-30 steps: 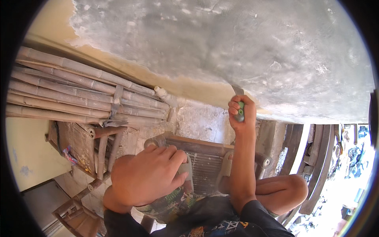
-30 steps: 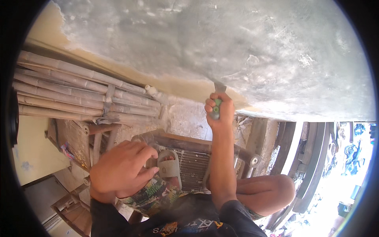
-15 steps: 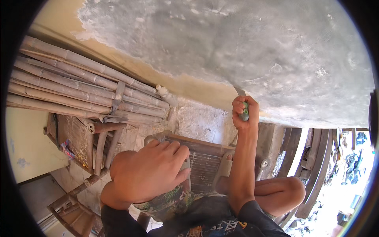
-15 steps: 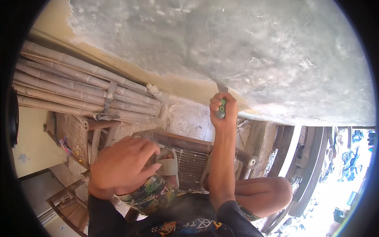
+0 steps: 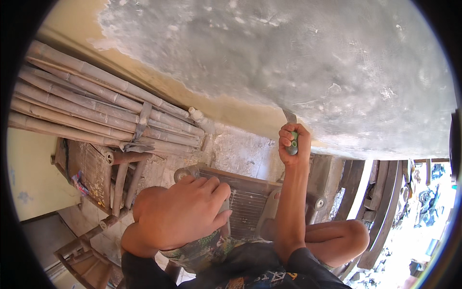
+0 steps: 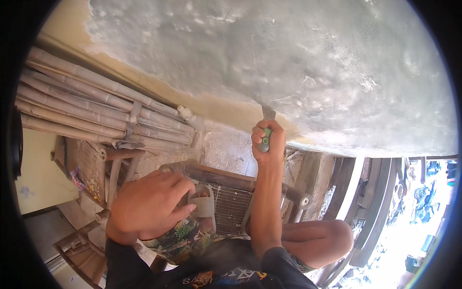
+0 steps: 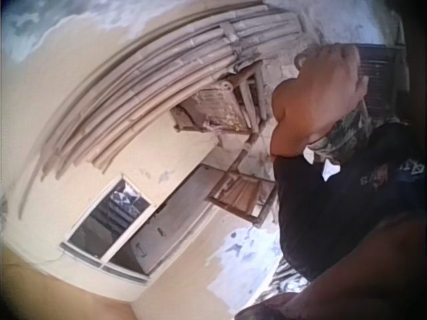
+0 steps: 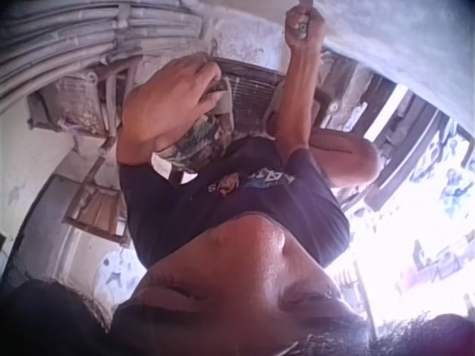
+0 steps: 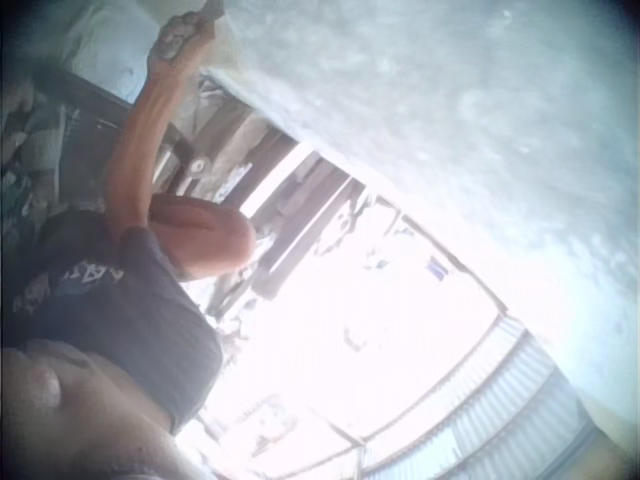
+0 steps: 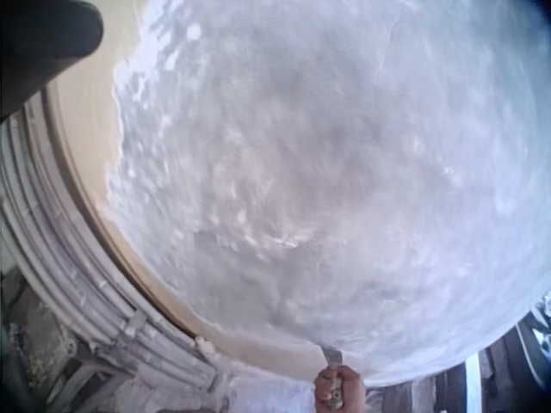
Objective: The person scrapes a wall using a putty knife to remove old material.
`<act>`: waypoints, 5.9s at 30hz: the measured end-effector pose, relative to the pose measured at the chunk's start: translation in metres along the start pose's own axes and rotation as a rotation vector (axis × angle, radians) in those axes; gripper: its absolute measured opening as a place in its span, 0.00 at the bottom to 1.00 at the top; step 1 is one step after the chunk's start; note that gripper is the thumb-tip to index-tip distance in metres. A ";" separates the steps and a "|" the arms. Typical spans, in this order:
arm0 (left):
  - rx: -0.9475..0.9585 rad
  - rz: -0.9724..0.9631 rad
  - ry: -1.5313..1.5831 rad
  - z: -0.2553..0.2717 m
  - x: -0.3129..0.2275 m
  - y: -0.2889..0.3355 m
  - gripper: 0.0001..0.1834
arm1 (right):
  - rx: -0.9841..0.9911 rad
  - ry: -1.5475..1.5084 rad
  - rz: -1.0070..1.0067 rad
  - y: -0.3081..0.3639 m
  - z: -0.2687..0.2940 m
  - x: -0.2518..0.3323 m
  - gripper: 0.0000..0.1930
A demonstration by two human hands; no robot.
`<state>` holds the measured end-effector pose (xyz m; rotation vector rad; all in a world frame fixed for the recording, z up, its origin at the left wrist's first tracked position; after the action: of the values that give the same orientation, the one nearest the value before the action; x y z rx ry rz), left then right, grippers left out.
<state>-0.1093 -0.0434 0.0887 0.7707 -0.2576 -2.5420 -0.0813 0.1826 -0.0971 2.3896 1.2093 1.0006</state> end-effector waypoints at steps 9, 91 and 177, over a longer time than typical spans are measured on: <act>0.017 0.014 0.007 0.000 0.003 -0.001 0.15 | 0.005 -0.006 -0.038 -0.013 -0.004 -0.004 0.04; -0.001 -0.072 0.010 -0.005 -0.003 0.001 0.16 | 0.028 -0.034 -0.104 -0.021 0.006 0.008 0.06; 0.041 -0.015 -0.013 -0.009 0.003 -0.010 0.16 | 0.105 -0.031 -0.114 -0.008 0.016 0.028 0.06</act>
<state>-0.1099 -0.0363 0.0766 0.7747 -0.3096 -2.5638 -0.0642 0.2103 -0.1002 2.3739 1.4021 0.8828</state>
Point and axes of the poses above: each hand's wrist, its own y-axis away from the middle knuckle, its own z-axis out of the back of the hand, x = y × z, the point moved 9 cm from there along -y, towards the middle knuckle, and after that the axes turned 11 degrees about z, right-handed, at the moved point
